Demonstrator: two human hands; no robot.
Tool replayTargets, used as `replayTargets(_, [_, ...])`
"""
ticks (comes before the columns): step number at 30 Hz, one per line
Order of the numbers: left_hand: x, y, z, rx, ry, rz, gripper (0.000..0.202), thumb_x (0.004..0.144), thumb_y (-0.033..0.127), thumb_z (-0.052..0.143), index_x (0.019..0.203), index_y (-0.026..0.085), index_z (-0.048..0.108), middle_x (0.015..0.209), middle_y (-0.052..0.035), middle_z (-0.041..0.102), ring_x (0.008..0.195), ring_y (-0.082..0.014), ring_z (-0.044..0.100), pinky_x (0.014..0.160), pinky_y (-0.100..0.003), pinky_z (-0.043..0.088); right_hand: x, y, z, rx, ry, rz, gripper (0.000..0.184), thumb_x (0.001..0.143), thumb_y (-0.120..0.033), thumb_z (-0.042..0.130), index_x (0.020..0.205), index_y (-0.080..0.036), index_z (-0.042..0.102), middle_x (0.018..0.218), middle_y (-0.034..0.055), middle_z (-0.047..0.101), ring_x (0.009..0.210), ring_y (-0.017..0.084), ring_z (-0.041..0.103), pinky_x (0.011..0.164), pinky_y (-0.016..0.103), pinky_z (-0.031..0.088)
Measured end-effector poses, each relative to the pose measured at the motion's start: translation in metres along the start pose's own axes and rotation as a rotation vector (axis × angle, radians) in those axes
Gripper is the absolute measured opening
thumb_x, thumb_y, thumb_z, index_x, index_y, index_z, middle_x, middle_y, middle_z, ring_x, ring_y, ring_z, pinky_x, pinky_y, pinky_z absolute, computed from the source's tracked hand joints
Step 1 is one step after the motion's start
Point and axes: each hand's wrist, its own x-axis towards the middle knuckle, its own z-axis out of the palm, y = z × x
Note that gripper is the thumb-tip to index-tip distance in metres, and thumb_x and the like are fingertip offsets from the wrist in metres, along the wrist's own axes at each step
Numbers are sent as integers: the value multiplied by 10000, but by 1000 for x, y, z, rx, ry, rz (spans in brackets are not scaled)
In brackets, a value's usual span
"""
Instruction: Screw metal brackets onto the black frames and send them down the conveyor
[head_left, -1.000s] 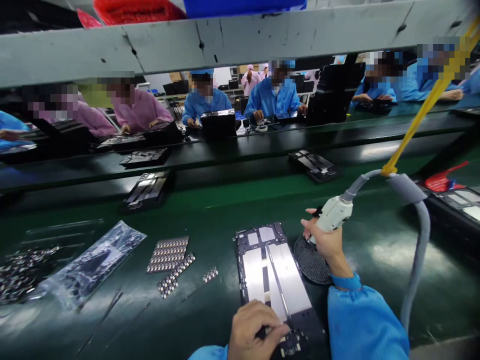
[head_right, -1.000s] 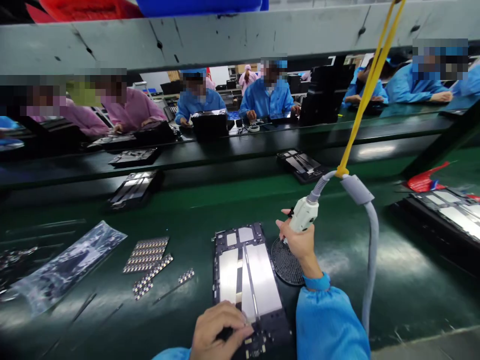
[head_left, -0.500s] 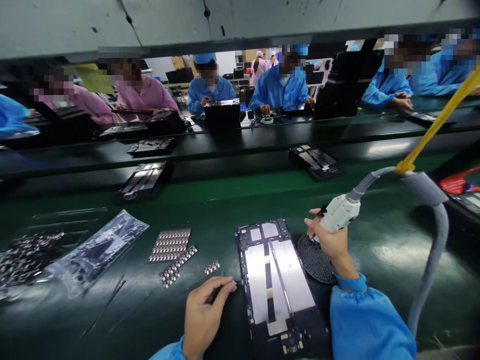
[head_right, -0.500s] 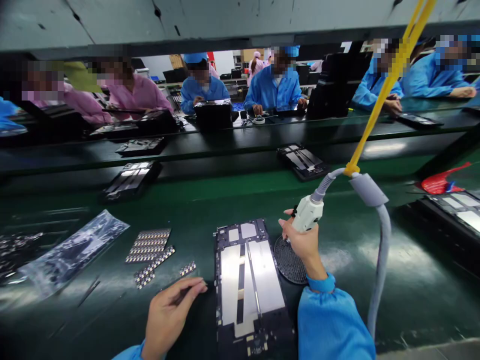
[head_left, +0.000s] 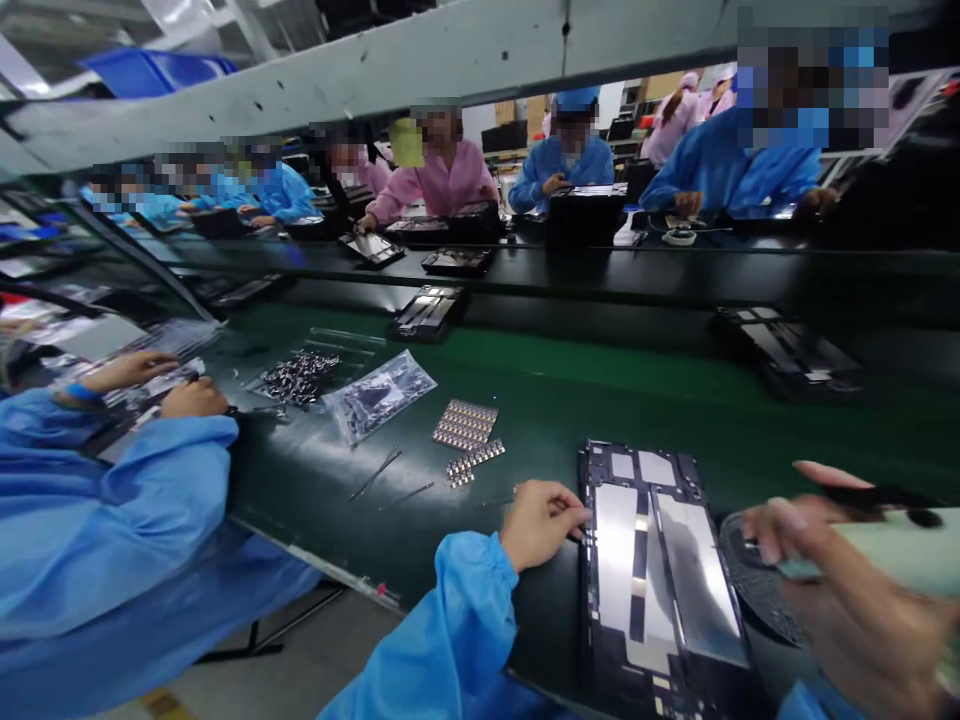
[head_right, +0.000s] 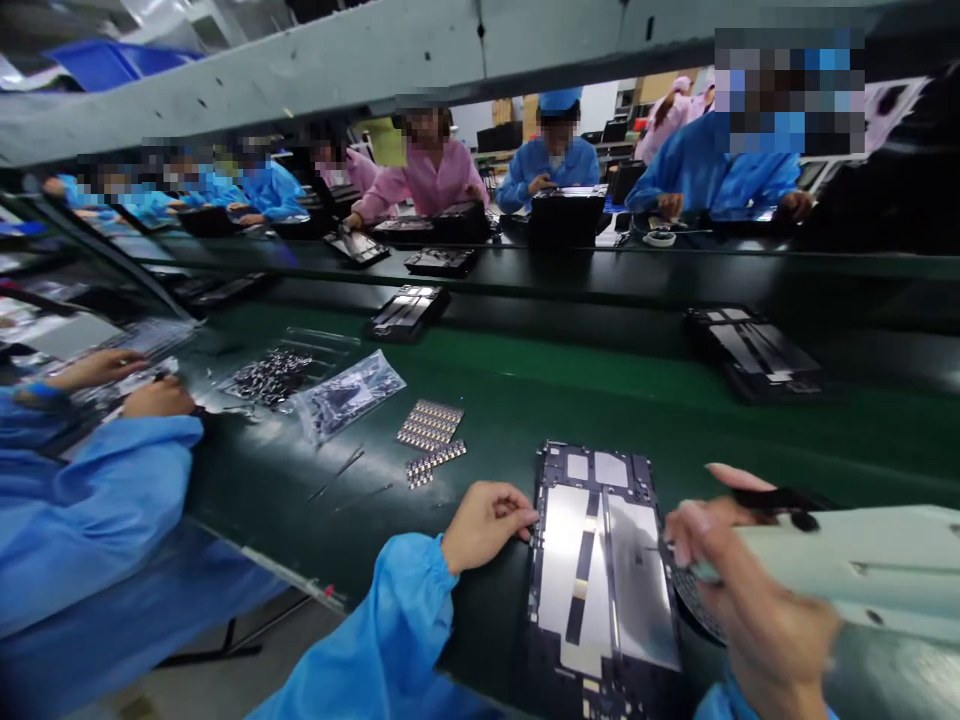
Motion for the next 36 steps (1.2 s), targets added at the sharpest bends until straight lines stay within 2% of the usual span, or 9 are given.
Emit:
replayTargets(3, [9,2,6,183,36,93,73,725,194,684,689,130,689,561,-9,639,558,-139,623,538,-222,441,-13,-2,21,74,-133,3,388,730,-327,757,1071,-253,587,486,-64,519,461,170,528,552,362,492])
replayTargets(7, [16,2,9,326,65,207,78,740,221,691,715,153,719,646,-17,685,611,-138,610,574,-226,432,-16,14,48,74,-264,-59,361,791,-302,716,1114,-239,567,518,-75,532,459,150,542,552,337,492])
replayTargets(13, [19,1,9,334,80,284,51,721,200,694,702,154,705,706,-16,669,608,-120,589,582,-216,439,-10,38,87,26,-362,-97,304,810,-262,695,1078,-186,573,504,-65,557,459,152,556,545,327,478])
replayTargets(16, [22,1,8,270,70,236,54,684,190,716,712,151,692,689,-9,663,597,-120,588,558,-209,435,-9,44,99,14,-363,-80,319,785,-260,706,1068,-176,586,497,-69,552,440,142,544,518,308,469])
replayTargets(23, [27,-2,6,187,43,184,36,656,146,678,691,146,670,637,-2,657,607,-132,607,552,-208,448,-9,49,106,-20,-395,-43,312,764,-268,708,1038,-177,589,487,-70,556,430,140,545,516,301,484])
replayTargets(29, [27,0,6,183,12,186,49,681,152,646,709,141,684,645,-13,677,625,-146,626,555,-211,463,-10,52,107,-55,-414,-58,205,767,-291,704,900,-196,580,485,-60,549,441,151,548,522,324,492])
replayTargets(33, [24,9,-17,115,-57,141,127,765,197,600,763,136,710,627,-17,684,578,-144,638,566,-221,492,-14,58,105,-126,-440,-92,204,773,-278,697,904,-200,561,503,-58,575,465,158,573,575,340,515])
replayTargets(36, [11,14,-47,258,89,161,152,798,251,616,790,147,728,697,-42,712,648,-172,658,628,-253,499,-18,59,108,-118,-412,-78,194,782,-273,696,897,-196,560,505,-59,568,452,147,563,547,318,504])
